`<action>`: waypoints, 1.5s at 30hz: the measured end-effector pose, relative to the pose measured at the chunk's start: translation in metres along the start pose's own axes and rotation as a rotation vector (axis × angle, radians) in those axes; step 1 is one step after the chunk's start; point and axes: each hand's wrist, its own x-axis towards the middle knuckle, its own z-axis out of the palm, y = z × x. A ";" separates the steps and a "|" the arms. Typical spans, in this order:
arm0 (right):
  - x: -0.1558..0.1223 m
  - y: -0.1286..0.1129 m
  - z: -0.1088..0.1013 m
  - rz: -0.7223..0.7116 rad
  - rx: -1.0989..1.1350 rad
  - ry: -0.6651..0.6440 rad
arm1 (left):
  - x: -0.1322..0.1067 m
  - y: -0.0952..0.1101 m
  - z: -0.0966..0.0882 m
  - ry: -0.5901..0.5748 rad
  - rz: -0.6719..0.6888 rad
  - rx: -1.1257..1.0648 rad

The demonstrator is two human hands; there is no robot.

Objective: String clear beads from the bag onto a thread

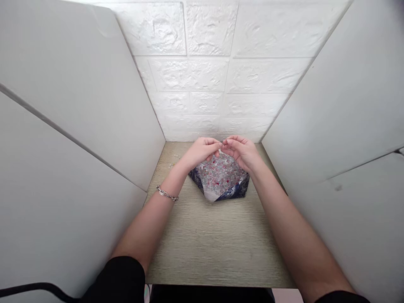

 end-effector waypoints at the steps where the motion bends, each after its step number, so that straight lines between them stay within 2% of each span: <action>1: 0.001 0.002 0.000 -0.007 0.050 0.007 | 0.000 0.000 0.000 -0.001 0.010 0.000; 5: 0.003 0.007 -0.002 -0.004 0.182 -0.010 | -0.001 0.002 0.000 -0.009 0.036 -0.006; 12: 0.002 0.008 -0.003 0.013 0.260 -0.010 | -0.002 0.003 0.000 0.003 0.034 0.001; 25: 0.001 0.007 -0.002 0.036 0.245 -0.008 | -0.002 0.001 -0.001 -0.052 0.057 0.007; 45: 0.000 0.008 -0.001 0.030 0.195 -0.037 | -0.001 0.000 -0.001 -0.010 0.015 0.014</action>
